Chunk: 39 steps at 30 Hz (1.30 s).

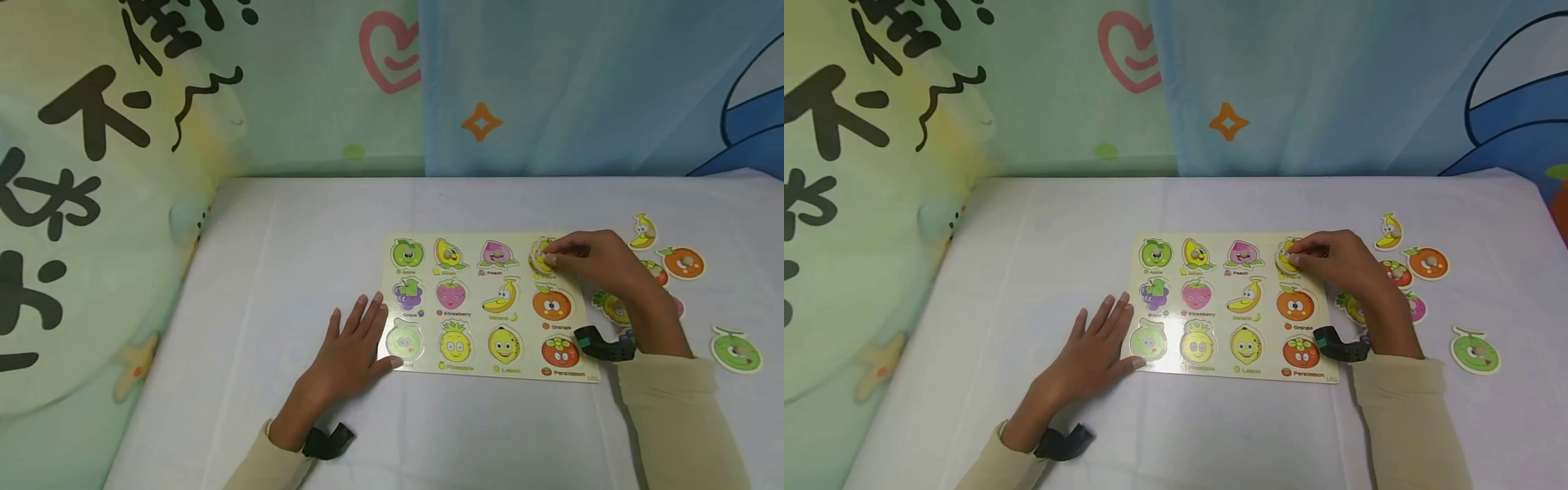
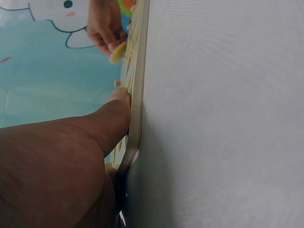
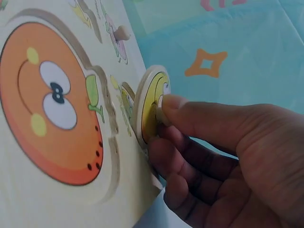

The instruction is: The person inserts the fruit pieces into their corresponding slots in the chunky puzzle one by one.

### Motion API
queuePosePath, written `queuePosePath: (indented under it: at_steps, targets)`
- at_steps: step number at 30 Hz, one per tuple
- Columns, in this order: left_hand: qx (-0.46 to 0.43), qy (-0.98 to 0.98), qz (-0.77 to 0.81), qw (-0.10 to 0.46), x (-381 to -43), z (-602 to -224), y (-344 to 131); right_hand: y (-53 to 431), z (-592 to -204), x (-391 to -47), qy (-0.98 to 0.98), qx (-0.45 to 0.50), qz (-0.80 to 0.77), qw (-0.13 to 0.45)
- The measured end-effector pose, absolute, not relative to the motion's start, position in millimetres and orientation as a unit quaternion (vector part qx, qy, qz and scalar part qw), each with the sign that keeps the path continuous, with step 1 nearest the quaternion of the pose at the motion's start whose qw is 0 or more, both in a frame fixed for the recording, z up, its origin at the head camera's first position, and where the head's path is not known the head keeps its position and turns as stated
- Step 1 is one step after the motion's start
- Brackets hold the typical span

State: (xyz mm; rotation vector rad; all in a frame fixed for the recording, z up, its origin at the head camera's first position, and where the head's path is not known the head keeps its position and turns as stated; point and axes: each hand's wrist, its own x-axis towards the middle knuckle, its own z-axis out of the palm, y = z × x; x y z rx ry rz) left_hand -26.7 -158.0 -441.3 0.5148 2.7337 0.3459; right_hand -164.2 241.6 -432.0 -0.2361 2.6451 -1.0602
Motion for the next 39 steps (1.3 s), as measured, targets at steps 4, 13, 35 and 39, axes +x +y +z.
queuePosePath:
  at_steps: [4, 13, 35, 39]
  targets:
    - [0.182, 0.962, 0.122, 0.166, -25.9, -442.2, -158.0, 240.9, -434.0, -164.1, 0.921, -0.079, -0.356, 0.135]
    - [0.183, 0.962, 0.121, 0.162, -25.5, -443.1, -158.0, 238.7, -435.4, -163.2, 0.926, -0.088, -0.343, 0.128]
    - [0.186, 0.962, 0.115, 0.162, -26.5, -446.1, -158.9, 233.8, -433.1, -161.8, 0.931, -0.090, -0.336, 0.108]
    - [0.184, 0.962, 0.119, 0.165, -26.8, -445.0, -158.7, 233.6, -433.1, -160.8, 0.933, -0.078, -0.334, 0.107]
